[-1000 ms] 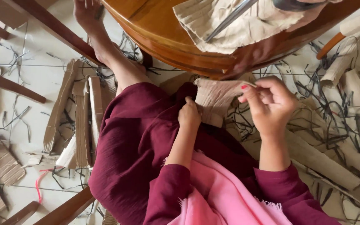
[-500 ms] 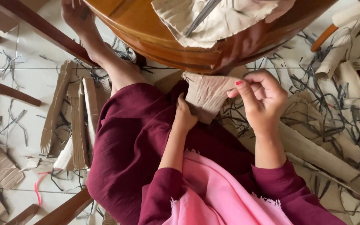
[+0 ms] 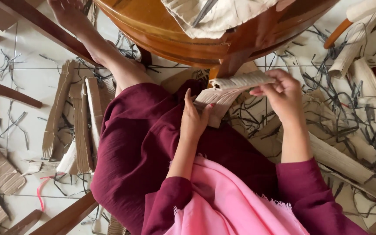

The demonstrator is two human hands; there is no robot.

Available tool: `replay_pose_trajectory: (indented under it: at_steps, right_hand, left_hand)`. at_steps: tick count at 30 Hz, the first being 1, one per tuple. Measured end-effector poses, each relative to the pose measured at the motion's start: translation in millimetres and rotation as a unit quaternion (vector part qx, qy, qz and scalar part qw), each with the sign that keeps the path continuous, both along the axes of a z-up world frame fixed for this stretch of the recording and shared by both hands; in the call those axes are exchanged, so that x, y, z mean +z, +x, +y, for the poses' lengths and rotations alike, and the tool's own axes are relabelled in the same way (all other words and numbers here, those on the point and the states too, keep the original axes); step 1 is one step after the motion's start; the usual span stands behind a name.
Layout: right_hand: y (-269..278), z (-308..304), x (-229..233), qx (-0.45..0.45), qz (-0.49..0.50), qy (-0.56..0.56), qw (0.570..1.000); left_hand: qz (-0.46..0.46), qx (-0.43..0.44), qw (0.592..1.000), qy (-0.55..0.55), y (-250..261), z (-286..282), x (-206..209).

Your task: Wrapping a chair leg with cardboard and securing it with twine for protection.

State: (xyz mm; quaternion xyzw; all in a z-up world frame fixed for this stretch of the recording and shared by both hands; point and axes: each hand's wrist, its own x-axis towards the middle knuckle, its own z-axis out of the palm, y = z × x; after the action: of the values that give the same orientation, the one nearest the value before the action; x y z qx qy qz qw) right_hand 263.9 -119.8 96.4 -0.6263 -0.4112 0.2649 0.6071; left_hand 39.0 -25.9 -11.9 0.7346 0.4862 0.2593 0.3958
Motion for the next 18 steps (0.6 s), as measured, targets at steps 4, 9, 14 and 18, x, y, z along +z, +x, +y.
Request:
replay_pose_trajectory:
  at_steps: [4, 9, 14, 18]
  right_hand:
    - [1, -5, -20, 0.054, -0.042, -0.180, 0.981]
    - [6, 13, -96, 0.093, -0.139, -0.399, 0.902]
    - [-21, 19, -185, 0.064, -0.192, -0.422, 0.884]
    - [-24, 16, -198, 0.032, -0.195, -0.385, 0.901]
  left_hand:
    - [0.097, 0.017, 0.994, 0.049, 5, 7, -63]
    - [0.046, 0.012, 0.998, 0.032, 6, 6, -57]
    - [0.005, 0.039, 0.998, 0.051, 4, 5, -56]
    - [-0.041, 0.051, 0.996, 0.059, 2, 7, -48]
